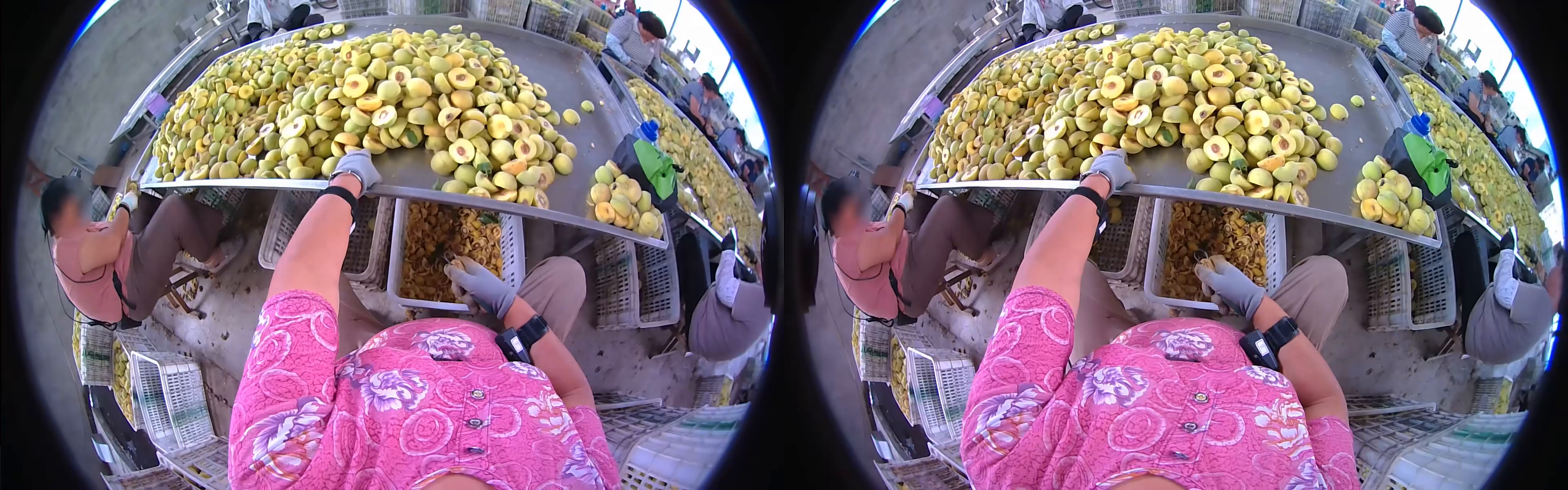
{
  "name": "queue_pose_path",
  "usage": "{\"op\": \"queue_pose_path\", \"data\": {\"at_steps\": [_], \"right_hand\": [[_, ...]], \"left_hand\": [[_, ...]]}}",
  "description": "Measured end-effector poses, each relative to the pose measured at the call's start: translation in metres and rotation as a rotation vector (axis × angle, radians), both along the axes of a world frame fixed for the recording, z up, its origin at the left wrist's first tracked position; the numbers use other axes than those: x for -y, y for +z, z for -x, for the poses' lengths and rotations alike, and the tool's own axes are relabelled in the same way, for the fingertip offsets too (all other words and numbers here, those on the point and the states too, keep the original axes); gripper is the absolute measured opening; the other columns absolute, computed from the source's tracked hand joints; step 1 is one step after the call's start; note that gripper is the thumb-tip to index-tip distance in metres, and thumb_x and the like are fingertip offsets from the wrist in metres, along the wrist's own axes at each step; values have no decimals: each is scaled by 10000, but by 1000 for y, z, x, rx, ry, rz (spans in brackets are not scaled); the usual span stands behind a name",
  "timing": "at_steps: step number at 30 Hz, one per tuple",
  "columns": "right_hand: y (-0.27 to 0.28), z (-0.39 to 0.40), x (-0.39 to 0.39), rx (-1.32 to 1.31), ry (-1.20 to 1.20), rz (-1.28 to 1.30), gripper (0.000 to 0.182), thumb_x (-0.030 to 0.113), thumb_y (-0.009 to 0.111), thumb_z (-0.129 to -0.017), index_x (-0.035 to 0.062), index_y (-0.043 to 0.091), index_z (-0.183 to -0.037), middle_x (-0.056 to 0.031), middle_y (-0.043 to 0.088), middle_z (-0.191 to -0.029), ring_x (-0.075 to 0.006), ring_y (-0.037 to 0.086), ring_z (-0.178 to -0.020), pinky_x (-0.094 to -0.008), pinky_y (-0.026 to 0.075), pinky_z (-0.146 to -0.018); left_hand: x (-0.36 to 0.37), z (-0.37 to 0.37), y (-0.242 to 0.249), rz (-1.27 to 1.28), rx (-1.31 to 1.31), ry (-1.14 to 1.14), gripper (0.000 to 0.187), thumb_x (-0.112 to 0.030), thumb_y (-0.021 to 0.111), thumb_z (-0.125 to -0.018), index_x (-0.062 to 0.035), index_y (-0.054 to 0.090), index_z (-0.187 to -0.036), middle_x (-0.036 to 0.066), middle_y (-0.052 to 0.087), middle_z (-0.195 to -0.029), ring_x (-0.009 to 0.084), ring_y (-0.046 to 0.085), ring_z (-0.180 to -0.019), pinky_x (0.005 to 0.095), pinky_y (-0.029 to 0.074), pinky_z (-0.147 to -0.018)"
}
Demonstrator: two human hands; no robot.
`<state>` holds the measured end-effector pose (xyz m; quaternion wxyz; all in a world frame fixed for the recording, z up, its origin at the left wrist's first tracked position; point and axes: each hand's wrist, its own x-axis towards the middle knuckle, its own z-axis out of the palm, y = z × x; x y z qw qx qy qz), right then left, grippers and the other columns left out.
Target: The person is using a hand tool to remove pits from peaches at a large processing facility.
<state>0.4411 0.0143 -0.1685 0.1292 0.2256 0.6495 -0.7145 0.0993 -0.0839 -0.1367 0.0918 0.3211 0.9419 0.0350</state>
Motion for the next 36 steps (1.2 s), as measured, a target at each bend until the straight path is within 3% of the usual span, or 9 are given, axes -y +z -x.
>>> {"op": "queue_pose_path", "data": {"at_steps": [4,6,8,10,11,18,22,30,36], "right_hand": [[14,7,5,-24,16,-22,268,346,503,-952,88,428,-955,-13,475,-654,-94,423,-379,-247,358,-310],[28,9,10,-42,-7,-2,266,367,471,-965,103,437,-969,-25,476,-679,-101,421,-378,-245,353,-307],[32,15,11,-74,-48,71,265,370,455,-971,106,443,-985,-29,483,-691,-104,425,-385,-255,350,-308],[43,20,13,-95,-60,64,264,367,443,-974,105,458,-996,-27,485,-691,-103,421,-393,-262,351,-320],[48,24,14,-148,-63,13,263,367,442,-975,106,467,-998,-24,485,-691,-100,418,-396,-261,355,-329],[60,35,17,-233,-119,-35,226,340,445,-983,117,480,-963,-4,467,-677,-86,421,-418,-253,355,-342],[57,39,22,-266,-149,-34,232,339,448,-983,113,467,-935,-7,463,-654,-86,423,-404,-246,349,-325],[54,42,27,-311,-193,-7,248,331,450,-987,85,466,-969,-12,472,-636,-91,419,-372,-254,345,-294],[53,43,30,-324,-195,23,237,329,450,-990,96,477,-1026,0,462,-617,-88,420,-382,-254,339,-298]], "left_hand": [[4,-7,-8,-157,6,-10,600,-339,734,-659,-42,578,-1156,172,636,-1092,293,617,-1019,358,487,-862],[9,-30,0,-626,219,-26,576,-263,722,-681,3,553,-1163,189,632,-1084,280,613,-1020,349,476,-877],[5,-39,-17,-1140,686,-26,372,-109,614,-831,1,520,-1174,90,615,-1066,193,617,-942,299,511,-787],[6,-68,-14,-1519,1261,70,320,-97,559,-880,-12,514,-1185,98,591,-1102,213,611,-957,351,529,-828],[8,-74,-21,-1587,1352,-33,322,-128,512,-913,-28,497,-1218,123,577,-1148,246,603,-997,424,533,-860],[12,-140,-29,-1762,1697,19,341,-208,434,-942,-51,485,-1240,140,565,-1180,290,590,-1027,471,536,-822],[9,-160,-33,-1776,1445,-129,404,-281,432,-974,1,457,-1263,175,556,-1187,309,586,-1031,435,492,-923],[14,-177,-25,-1789,1680,-137,344,-152,385,-950,33,455,-1232,189,550,-1167,268,563,-1060,383,466,-958],[10,-182,-25,-1763,1357,-235,318,-154,405,-952,38,474,-1196,178,554,-1156,256,567,-1048,373,472,-944]]}}
